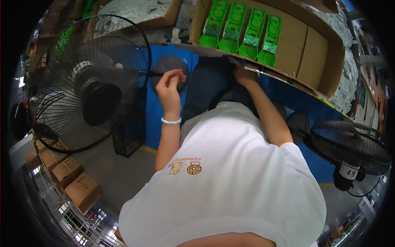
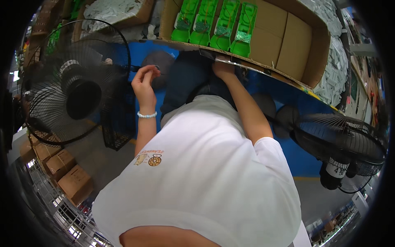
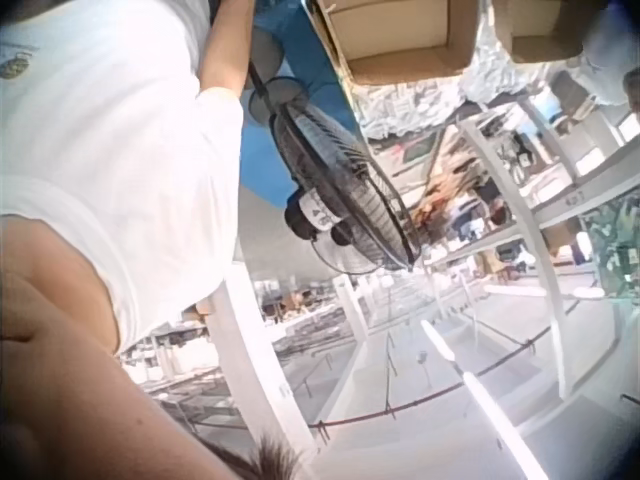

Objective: The person assembles electronic components into a green plastic casing by hand, inserting a circuit board and a white plastic button.

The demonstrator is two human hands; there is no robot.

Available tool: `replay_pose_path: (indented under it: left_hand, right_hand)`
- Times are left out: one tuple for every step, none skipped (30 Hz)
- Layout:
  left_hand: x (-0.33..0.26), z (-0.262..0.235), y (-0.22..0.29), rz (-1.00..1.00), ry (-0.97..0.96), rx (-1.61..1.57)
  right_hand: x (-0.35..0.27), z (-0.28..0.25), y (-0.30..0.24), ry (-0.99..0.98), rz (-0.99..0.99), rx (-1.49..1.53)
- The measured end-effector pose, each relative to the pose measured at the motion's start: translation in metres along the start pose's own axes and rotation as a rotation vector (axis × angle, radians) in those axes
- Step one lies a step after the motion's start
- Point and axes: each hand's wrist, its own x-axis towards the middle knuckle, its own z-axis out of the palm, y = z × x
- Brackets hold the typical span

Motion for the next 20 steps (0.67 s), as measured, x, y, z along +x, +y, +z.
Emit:
replay_pose_path:
  left_hand:
    - [-0.001, -0.001, 0.001, 0.01, -0.006, 0.002]
    - [-0.003, -0.006, 0.002, 0.01, -0.013, 0.009]
    - [-0.003, 0.0, 0.0, 0.009, -0.021, 0.007]
    - [-0.006, 0.001, 0.003, 0.013, -0.019, 0.013]
    - [-0.012, -0.009, 0.003, 0.01, 0.002, 0.037]
    - [-0.015, -0.017, 0.004, 0.024, 0.024, 0.056]
    - [-0.017, -0.017, 0.002, 0.008, 0.024, 0.039]
    - [-0.017, -0.005, -0.003, 0.001, -0.008, 0.012]
    - [-0.018, -0.007, -0.011, -0.029, -0.007, 0.023]
    - [-0.021, -0.011, -0.015, -0.042, -0.008, 0.002]
    - [-0.018, -0.003, -0.022, -0.035, -0.051, -0.016]
    - [-0.02, -0.001, -0.026, -0.037, -0.073, -0.026]
    - [-0.023, -0.003, -0.024, -0.033, -0.07, -0.02]
    - [-0.024, -0.004, -0.021, -0.029, -0.067, -0.021]
    - [-0.024, -0.007, -0.022, -0.018, -0.074, -0.039]
    - [-0.024, -0.008, -0.023, -0.009, -0.078, -0.062]
    - [-0.023, -0.007, -0.021, -0.026, -0.086, -0.042]
    - [-0.023, -0.009, -0.021, 0.007, -0.045, -0.063]
    - [-0.022, -0.01, -0.022, -0.004, -0.078, -0.054]
    - [-0.019, -0.009, -0.024, -0.014, -0.123, -0.046]
  right_hand:
    - [0.007, 0.007, -0.007, 0.051, 0.054, -0.05]
    - [0.01, 0.004, -0.016, 0.088, 0.01, -0.077]
    - [0.014, 0.022, -0.001, 0.093, 0.016, -0.076]
    - [0.019, 0.041, 0.008, 0.095, 0.014, -0.066]
    - [0.023, 0.04, -0.007, 0.049, 0.012, -0.001]
    - [0.027, 0.036, -0.024, 0.017, 0.003, 0.062]
    - [0.026, 0.046, -0.023, -0.004, -0.065, 0.03]
    - [0.032, 0.072, 0.007, -0.02, -0.115, 0.104]
    - [0.03, 0.082, 0.008, 0.008, -0.172, 0.014]
    - [0.032, 0.08, -0.001, 0.024, -0.154, 0.051]
    - [0.031, 0.091, 0.019, 0.034, -0.102, 0.081]
    - [0.032, 0.099, 0.026, 0.036, -0.041, 0.05]
    - [0.03, 0.093, 0.021, -0.087, -0.011, 0.016]
    - [0.025, 0.086, 0.015, -0.052, 0.036, 0.072]
    - [0.026, 0.075, 0.006, -0.135, 0.078, 0.051]
    - [0.028, 0.059, -0.003, -0.22, 0.119, 0.021]
    - [0.03, 0.041, -0.011, -0.201, 0.071, 0.003]
    - [0.028, 0.022, -0.024, -0.22, 0.03, -0.119]
    - [0.026, 0.0, -0.04, -0.233, -0.009, -0.242]
    - [0.043, -0.01, -0.043, -0.209, -0.045, -0.263]
